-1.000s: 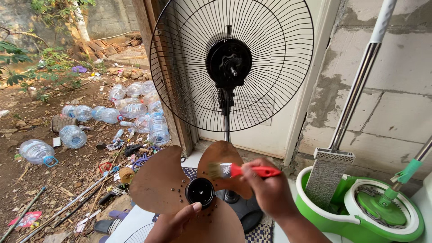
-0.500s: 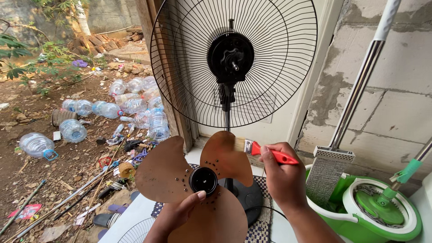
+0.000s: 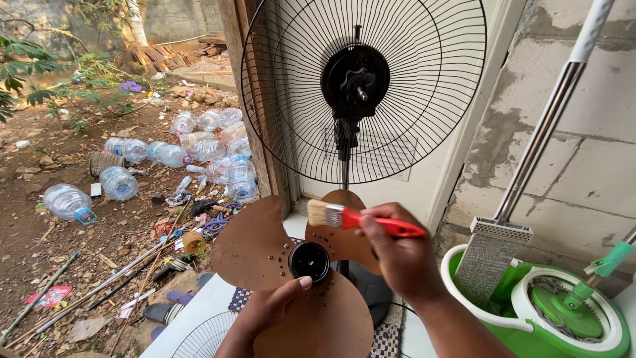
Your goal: The person uses a screwdriver to remove the front grille of a standing electric fan, then detaches the fan blades. They brush the blades with a paintbrush and attempt to unscrew the central hub nut. The video ends with the fan partially disassembled.
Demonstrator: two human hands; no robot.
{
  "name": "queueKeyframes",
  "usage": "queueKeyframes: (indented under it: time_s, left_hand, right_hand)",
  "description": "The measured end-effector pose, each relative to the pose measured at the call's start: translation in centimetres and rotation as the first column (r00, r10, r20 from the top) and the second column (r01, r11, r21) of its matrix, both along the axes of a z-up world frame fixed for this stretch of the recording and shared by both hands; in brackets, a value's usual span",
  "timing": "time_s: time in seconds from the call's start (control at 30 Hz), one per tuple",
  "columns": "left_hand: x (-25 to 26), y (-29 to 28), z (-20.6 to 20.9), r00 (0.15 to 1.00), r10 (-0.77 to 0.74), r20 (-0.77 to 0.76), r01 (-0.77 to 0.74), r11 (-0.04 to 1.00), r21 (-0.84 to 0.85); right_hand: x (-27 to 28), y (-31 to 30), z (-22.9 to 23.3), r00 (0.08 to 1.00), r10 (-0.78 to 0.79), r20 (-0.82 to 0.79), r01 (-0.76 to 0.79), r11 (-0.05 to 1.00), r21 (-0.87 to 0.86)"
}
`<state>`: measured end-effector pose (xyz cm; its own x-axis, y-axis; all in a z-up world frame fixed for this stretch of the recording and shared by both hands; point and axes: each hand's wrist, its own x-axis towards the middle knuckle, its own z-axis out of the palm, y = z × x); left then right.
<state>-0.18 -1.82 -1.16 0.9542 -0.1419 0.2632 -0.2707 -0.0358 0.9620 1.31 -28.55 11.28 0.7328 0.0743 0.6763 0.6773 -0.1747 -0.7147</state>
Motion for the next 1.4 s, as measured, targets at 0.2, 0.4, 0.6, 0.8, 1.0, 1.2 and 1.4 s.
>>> queueKeyframes:
  time_s: [0.2,0.4,0.6,0.8,1.0,1.2,1.4]
  left_hand:
    - [-0.1,0.0,0.2,0.976,0.048,-0.212,-0.056,0.998,-0.032]
    - [-0.3,0.1,0.0,0.955,-0.018,-0.296,-0.017,0.993,-0.115]
    - [-0.2,-0.1,-0.2,0.967,0.000,-0.254,-0.022,0.996,-0.085]
    - [0.4,0.0,-0.6,0.957,0.009,-0.290,-0.046,0.991,-0.123]
    - [0.3,0.0,-0.6,0.992,0.007,-0.128,-0.016,0.998,-0.066]
    - [0.6,-0.4,-0.7,0.991,-0.009,-0.137,-0.018,0.982,-0.190]
    - [2.2,-1.0,-1.2,0.989,-0.040,-0.142,0.012,0.981,-0.193]
  right_hand:
    - [0.5,-0.1,1.2,0.927,-0.374,0.033,0.375,0.927,-0.024]
    - [0.5,0.0,1.2,0.972,-0.214,-0.101,0.212,0.977,-0.030]
    - [0.6,-0.2,1.3,0.960,-0.243,-0.138,0.261,0.955,0.141]
    - [0.8,-0.9,1.1,0.903,-0.377,-0.207,0.381,0.924,-0.020]
    - [0.5,-0.4,1.3,0.980,-0.130,-0.153,0.155,0.974,0.167]
    - [1.1,0.1,1.8,0.892,-0.320,-0.319,0.333,0.943,-0.013]
    - [1.8,-1.5,1.3,0.937,-0.065,-0.344,0.166,0.947,0.273]
